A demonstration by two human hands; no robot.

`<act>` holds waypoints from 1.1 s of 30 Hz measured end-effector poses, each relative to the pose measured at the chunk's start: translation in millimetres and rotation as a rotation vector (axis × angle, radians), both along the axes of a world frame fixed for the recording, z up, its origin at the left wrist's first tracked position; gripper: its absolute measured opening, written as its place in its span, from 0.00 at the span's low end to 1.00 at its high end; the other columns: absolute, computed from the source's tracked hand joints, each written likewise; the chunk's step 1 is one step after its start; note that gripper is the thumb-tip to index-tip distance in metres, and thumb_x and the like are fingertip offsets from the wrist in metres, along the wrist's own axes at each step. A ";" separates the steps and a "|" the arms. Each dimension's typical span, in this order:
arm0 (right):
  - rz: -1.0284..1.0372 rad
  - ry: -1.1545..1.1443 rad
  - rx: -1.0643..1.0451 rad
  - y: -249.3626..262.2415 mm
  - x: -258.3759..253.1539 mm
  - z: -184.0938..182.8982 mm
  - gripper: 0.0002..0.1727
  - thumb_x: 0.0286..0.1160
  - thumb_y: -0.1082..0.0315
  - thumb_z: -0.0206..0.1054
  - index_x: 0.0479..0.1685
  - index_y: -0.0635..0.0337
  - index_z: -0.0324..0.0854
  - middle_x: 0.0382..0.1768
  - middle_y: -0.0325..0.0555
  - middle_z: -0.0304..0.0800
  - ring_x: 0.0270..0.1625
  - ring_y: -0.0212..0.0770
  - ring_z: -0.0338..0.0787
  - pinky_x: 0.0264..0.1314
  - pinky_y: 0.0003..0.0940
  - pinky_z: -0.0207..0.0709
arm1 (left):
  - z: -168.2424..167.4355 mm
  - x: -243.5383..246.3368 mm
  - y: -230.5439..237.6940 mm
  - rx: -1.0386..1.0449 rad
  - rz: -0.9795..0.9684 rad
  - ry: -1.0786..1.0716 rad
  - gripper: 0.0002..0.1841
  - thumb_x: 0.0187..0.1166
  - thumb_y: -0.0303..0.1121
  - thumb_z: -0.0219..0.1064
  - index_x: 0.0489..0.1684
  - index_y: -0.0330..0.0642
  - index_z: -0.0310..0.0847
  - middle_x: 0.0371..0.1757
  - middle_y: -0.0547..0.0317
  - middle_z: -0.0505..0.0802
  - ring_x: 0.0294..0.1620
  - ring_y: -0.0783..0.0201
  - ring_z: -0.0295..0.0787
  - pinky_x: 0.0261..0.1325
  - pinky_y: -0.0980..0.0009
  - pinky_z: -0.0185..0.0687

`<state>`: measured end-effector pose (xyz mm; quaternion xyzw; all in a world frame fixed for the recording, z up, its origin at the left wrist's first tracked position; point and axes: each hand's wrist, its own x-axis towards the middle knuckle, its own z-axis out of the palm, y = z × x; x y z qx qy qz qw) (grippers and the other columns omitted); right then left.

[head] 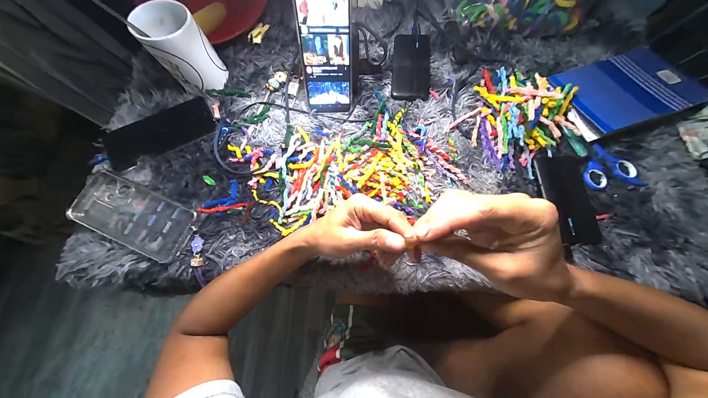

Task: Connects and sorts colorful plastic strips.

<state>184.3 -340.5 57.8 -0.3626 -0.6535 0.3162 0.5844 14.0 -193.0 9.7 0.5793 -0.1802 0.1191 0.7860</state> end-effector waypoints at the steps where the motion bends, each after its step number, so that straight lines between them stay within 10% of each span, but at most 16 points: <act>1: 0.018 0.035 -0.025 0.6 0.7 0.2 0.08 0.75 0.78 0.72 0.49 0.63 0.90 0.45 0.41 0.95 0.48 0.31 0.94 0.51 0.25 0.91 | -0.3 -0.1 0.1 -0.021 -0.012 -0.001 0.10 0.87 0.38 0.64 0.48 0.46 0.90 0.40 0.71 0.95 0.37 0.85 0.88 0.40 0.87 0.82; 33: -0.027 -0.262 -0.035 7.5 6.9 1.0 0.06 0.79 0.72 0.68 0.42 0.66 0.88 0.42 0.39 0.91 0.46 0.24 0.90 0.51 0.18 0.87 | 2.5 -1.9 -0.1 0.076 0.015 0.013 0.08 0.85 0.27 0.64 0.36 0.37 0.87 0.33 0.72 0.92 0.31 0.92 0.79 0.34 0.93 0.72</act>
